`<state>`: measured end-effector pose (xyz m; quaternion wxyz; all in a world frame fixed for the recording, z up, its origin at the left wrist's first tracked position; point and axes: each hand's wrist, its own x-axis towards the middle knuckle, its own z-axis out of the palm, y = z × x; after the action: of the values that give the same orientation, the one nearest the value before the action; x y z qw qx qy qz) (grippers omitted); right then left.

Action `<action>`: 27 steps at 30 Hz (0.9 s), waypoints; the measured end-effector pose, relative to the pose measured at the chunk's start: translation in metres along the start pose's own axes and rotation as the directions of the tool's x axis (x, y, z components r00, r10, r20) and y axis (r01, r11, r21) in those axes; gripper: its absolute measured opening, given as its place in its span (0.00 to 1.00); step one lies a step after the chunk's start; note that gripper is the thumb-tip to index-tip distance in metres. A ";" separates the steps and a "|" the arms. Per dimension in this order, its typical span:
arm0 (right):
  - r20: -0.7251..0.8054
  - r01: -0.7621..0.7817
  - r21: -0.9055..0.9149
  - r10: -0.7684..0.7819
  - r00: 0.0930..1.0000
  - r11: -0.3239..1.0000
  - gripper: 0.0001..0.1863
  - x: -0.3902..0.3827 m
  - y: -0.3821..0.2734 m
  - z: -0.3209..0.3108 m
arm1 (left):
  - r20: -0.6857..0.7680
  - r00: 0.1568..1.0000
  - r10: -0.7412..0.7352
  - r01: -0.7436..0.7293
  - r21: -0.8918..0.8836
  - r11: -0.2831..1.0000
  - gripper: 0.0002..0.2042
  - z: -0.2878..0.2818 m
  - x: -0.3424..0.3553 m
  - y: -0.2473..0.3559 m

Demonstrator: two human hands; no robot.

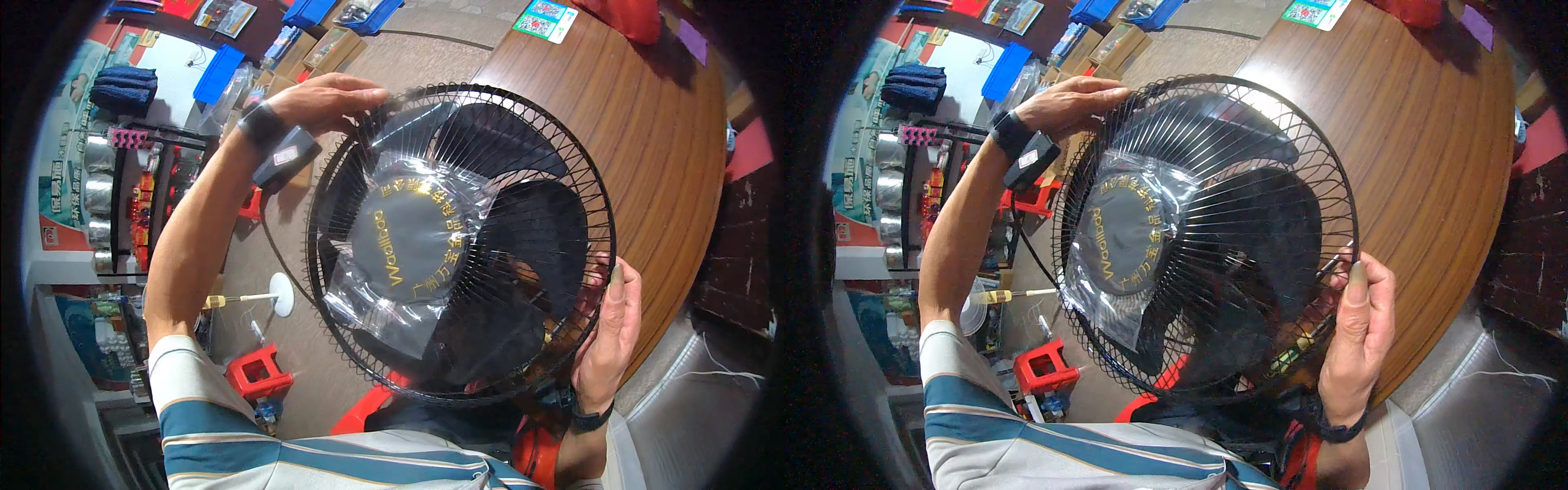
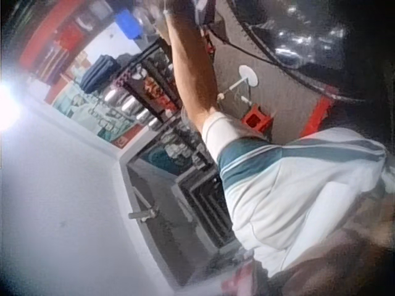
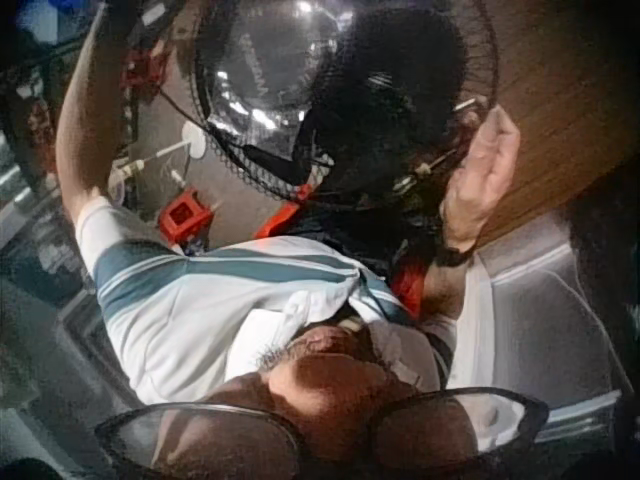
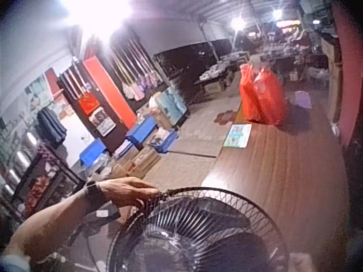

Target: The person handles a black electric fan, fits the front grill onto the housing, and secures the grill by tightening a screw with a screwdriver.

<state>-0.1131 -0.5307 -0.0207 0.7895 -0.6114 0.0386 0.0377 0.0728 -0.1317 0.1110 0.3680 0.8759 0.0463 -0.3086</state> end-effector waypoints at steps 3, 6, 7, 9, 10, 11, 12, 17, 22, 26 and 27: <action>-0.023 0.055 0.008 -0.055 0.998 0.998 0.21 -0.002 0.000 0.006 | 0.004 0.999 -0.036 0.036 0.028 0.999 0.26 -0.003 0.008 -0.003; -0.058 0.060 -0.009 -0.060 0.997 0.998 0.21 -0.002 -0.001 0.012 | 0.035 0.997 -0.075 0.074 0.051 0.996 0.26 -0.007 0.013 -0.009; -0.064 0.034 0.027 -0.033 0.997 0.999 0.21 -0.001 0.000 0.013 | 0.032 0.996 -0.080 0.079 0.038 0.996 0.26 -0.008 0.014 -0.010; -0.078 0.026 0.048 -0.022 0.997 0.998 0.20 -0.002 0.001 0.012 | 0.033 0.998 -0.061 0.060 0.021 0.998 0.26 -0.005 0.015 -0.011; -0.086 0.046 0.046 -0.042 0.995 0.998 0.20 -0.002 0.001 0.013 | 0.031 0.998 -0.055 0.053 0.052 0.997 0.26 -0.005 0.015 -0.010; -0.095 0.061 0.042 -0.057 0.994 0.997 0.19 -0.002 0.001 0.013 | 0.032 0.998 -0.045 0.043 0.067 0.997 0.26 -0.005 0.015 -0.009; -0.104 0.073 0.036 -0.069 0.992 0.997 0.19 -0.002 0.001 0.013 | 0.035 0.999 -0.036 0.033 0.082 0.996 0.26 -0.005 0.014 -0.008; -0.094 0.083 0.066 -0.077 0.993 0.994 0.18 -0.007 -0.001 0.018 | -0.022 1.000 -0.005 0.007 0.114 0.994 0.29 -0.008 0.012 -0.015; -0.140 0.014 0.024 -0.011 0.990 1.000 0.15 -0.015 -0.006 0.020 | 0.061 0.996 0.066 -0.073 0.130 0.989 0.31 -0.012 0.013 -0.015; -0.206 0.009 0.001 -0.008 0.979 1.000 0.14 -0.019 -0.004 0.021 | 0.077 0.992 0.101 -0.110 0.120 0.987 0.30 -0.014 0.009 -0.013; -0.187 -0.027 0.035 0.034 0.982 0.999 0.14 -0.023 -0.007 0.020 | 0.081 0.992 0.096 -0.105 0.116 0.988 0.30 -0.016 0.006 -0.018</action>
<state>-0.1349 -0.5134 -0.0069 0.7915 -0.5987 0.1226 -0.0084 0.0799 -0.1090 0.1053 0.3313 0.8855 -0.0303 -0.3244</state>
